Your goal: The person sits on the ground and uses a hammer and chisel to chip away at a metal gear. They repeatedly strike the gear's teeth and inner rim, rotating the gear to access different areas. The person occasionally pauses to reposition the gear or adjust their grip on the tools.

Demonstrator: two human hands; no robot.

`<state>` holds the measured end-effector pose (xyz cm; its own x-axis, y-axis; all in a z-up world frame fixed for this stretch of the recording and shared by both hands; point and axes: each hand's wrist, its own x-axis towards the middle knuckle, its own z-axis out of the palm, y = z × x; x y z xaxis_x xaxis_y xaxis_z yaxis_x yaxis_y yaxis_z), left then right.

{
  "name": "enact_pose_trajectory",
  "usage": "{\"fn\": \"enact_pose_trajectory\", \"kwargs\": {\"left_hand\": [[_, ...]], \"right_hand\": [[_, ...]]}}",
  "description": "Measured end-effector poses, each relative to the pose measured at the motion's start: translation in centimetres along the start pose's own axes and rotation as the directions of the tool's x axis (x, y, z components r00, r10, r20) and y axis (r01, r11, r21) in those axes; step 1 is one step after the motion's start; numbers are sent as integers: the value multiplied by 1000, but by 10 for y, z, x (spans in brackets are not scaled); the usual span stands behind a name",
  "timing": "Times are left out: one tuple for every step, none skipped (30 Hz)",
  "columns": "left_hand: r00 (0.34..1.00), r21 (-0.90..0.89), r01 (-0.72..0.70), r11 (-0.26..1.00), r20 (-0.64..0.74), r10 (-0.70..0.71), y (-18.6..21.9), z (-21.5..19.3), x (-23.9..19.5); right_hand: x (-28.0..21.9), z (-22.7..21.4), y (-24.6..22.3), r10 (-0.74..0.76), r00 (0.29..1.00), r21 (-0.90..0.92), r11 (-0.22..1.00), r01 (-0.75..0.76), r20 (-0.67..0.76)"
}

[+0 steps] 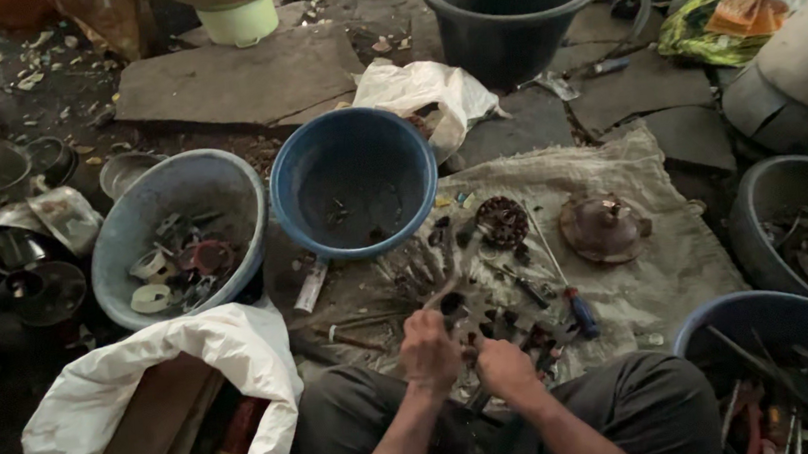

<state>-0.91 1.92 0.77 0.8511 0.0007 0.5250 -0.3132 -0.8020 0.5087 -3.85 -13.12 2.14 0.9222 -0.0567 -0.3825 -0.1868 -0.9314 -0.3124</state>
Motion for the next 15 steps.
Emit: {"fn": "enact_pose_trajectory", "kwargs": {"left_hand": [[999, -40, -22, 999, 33, 24, 1, 3, -2], [997, -81, -43, 996, 66, 48, 1, 6, -4], [992, -123, -66, 990, 97, 78, -1, 8, -4], [995, -181, -45, 982, 79, 60, -5, 10, -3], [997, -238, -26, 971, 59, 41, -11, 13, -1], [999, -295, -8, 955, 40, 21, -17, 16, 1], [971, -449, 238, 861, 137, -197, -23, 18, -1], [885, -558, 464, 688, 266, -381, -29, 22, -1], [756, -621, 641, 451, 407, -513, -32, 28, 3], [720, -652, 666, 363, 434, -541, -34, 35, 5], [680, -671, 689, 275, 467, -565, -36, 38, 3], [639, -684, 706, 186, 500, -585, -38, 41, 2], [622, -666, 724, 181, 517, -588, -36, 42, -2], [605, -647, 742, 175, 534, -591, -33, 41, -4], [592, -633, 755, 171, 546, -593, -31, 38, -2]], "right_hand": [[1, -1, 5, -12, 1000, -11, 1000, 13, 28], [1, -4, 12, -24, 998, -22, 999, 26, 56], [3, -7, 19, -35, 996, -29, 999, 37, 82], [4, -9, 25, -92, 988, 272, 961, 56, 125], [6, -12, 30, -163, 976, 548, 835, 59, 143], [9, -12, 33, -237, 962, 774, 632, 44, 138], [9, -8, 34, -330, 944, 723, 649, 235, -10], [10, -2, 33, -425, 893, 642, 646, 414, -149], [16, -1, 31, -524, 805, 522, 621, 584, -278], [20, 6, 25, -394, 895, 740, 534, 409, -210], [19, 19, 17, -273, 957, 901, 384, 203, -99], [21, 28, 12, -179, 983, 982, 186, -11, 45], [22, 32, 14, -161, 987, 963, 267, 29, 15], [21, 36, 16, -146, 989, 936, 347, 67, -16], [21, 35, 19, -138, 989, 899, 425, 108, -53]]}}
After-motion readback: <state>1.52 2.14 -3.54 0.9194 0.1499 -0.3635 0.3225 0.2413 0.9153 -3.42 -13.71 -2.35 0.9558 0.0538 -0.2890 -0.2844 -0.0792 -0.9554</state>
